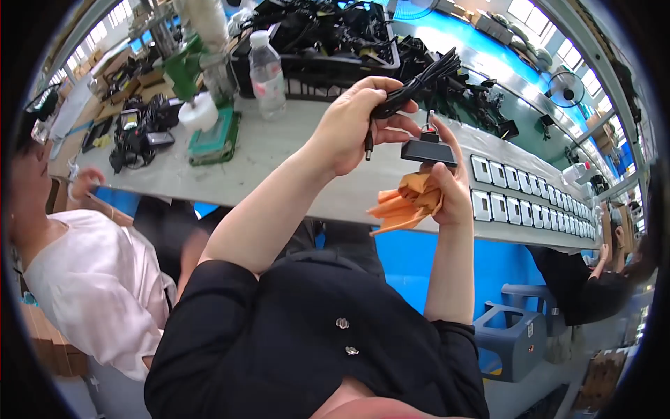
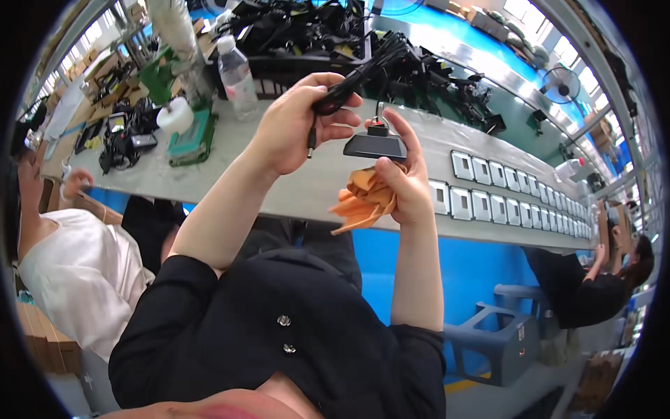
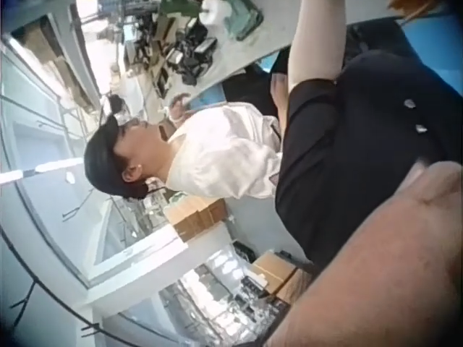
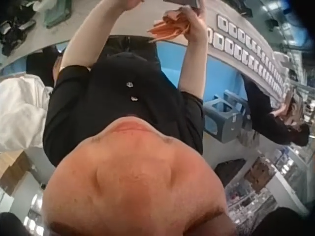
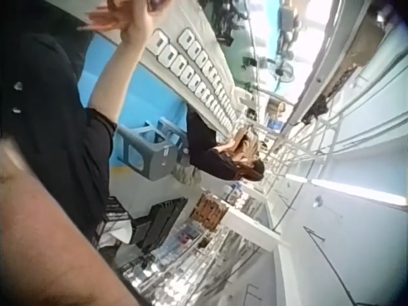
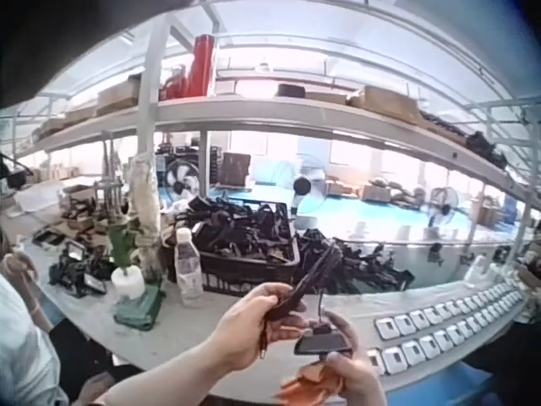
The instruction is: Clean LED panels with a cloth and assemble them into plastic housings as part of a manufacturing line.
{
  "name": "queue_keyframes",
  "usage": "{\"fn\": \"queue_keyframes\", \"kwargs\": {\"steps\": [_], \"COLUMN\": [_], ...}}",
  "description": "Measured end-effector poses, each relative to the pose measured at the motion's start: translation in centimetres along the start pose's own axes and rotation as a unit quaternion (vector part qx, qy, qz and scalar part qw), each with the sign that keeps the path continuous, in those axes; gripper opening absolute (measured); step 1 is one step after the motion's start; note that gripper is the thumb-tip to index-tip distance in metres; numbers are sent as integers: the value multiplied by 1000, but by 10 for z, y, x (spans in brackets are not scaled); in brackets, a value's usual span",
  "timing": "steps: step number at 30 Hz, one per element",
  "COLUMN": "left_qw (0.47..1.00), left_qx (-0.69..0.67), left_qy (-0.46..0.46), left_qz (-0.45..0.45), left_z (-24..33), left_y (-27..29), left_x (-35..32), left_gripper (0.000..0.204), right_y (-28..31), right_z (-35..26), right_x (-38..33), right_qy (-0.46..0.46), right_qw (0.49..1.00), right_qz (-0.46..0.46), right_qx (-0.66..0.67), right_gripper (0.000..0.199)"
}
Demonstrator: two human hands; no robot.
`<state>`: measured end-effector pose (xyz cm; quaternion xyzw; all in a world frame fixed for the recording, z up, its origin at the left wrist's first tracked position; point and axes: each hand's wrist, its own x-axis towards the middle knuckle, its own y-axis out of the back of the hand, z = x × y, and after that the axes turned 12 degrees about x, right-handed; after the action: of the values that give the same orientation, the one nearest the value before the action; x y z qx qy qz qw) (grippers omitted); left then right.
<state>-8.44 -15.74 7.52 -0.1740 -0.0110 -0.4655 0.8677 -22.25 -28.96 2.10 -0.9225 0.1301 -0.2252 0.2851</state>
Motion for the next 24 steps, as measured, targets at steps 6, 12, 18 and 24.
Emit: {"fn": "queue_keyframes", "kwargs": {"steps": [6,12,18,24], "left_qw": [870,759,842,853], "left_qx": [447,570,432,435], "left_qy": [-195,-277,-271,-234], "left_qz": [-71,-149,-178,-169], "left_z": [-33,-37,-45,-46], "left_y": [48,65,81,60], "left_x": [-29,-50,-52,-47], "left_gripper": [79,95,98,93], "right_y": [-8,-48,-40,-36], "right_z": [20,45,43,27], "right_x": [-19,-7,-21,-40], "right_qy": [-165,-294,-306,-249], "right_qw": [965,938,947,963], "right_qz": [182,169,73,86], "right_qx": [87,75,60,59], "right_gripper": [52,47,35,46]}}
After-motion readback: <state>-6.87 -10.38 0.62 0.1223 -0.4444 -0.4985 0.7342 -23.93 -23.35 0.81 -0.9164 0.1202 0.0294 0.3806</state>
